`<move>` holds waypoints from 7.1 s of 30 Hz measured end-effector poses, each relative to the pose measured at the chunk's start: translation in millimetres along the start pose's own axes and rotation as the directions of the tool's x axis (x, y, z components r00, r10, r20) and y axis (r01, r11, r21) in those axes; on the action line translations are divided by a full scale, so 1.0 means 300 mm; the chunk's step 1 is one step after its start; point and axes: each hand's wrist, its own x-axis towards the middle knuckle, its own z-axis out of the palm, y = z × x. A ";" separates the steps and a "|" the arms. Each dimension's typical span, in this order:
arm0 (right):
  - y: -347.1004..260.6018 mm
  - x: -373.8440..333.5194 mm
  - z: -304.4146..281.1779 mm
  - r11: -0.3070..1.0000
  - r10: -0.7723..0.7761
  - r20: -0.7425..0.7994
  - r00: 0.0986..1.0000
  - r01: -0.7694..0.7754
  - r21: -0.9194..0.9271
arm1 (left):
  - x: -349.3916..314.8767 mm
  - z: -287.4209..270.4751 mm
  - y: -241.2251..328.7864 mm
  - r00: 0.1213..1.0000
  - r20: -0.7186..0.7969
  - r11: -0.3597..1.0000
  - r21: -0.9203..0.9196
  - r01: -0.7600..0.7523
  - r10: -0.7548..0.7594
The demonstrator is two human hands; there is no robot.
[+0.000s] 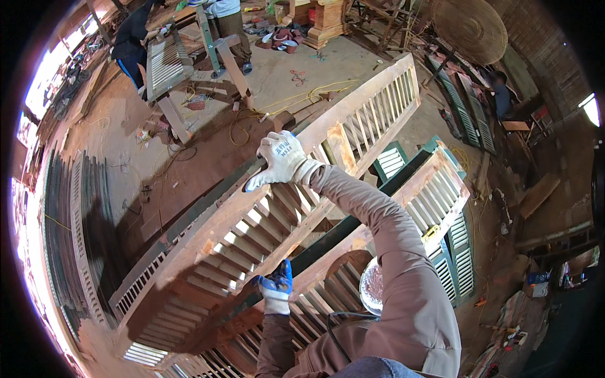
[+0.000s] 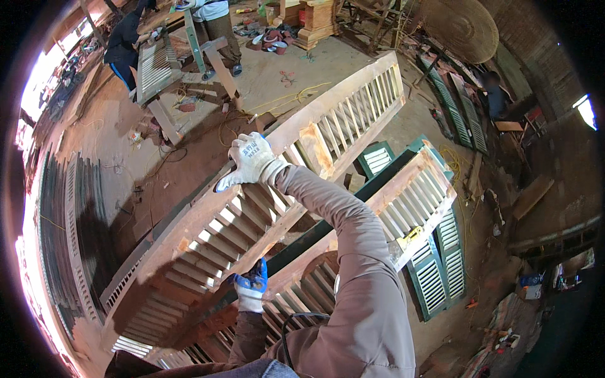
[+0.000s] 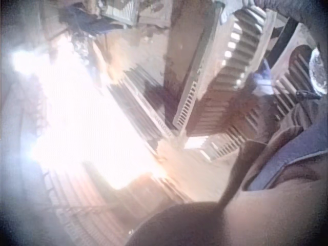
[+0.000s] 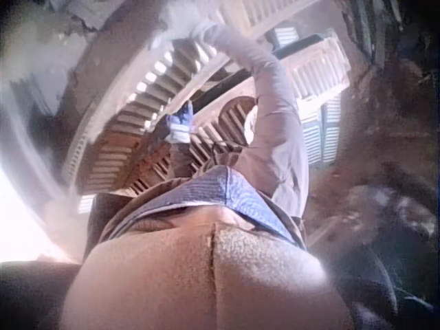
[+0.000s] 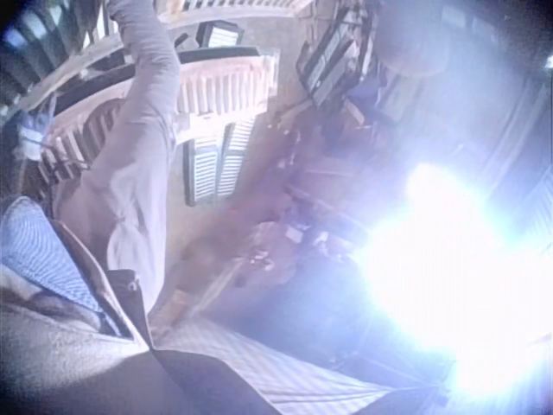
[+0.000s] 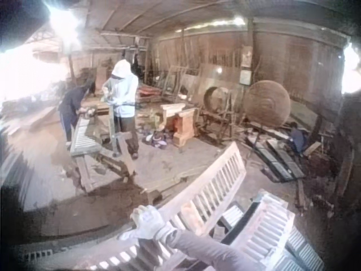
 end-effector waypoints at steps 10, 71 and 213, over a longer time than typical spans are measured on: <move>-0.036 -0.180 -0.115 0.988 -0.111 -0.381 0.918 0.144 0.060 | -0.362 0.551 -0.051 0.859 0.501 0.007 0.863 -0.504 0.109; -0.066 -0.736 -0.677 0.896 -0.174 0.869 0.463 0.441 -0.056 | -0.748 0.845 -0.006 0.910 0.006 -0.906 0.092 -0.414 -0.415; -0.203 -1.343 -0.759 0.901 0.109 0.010 0.994 -0.095 -0.424 | -0.824 0.587 -0.210 0.631 0.776 -0.962 0.193 -0.195 0.028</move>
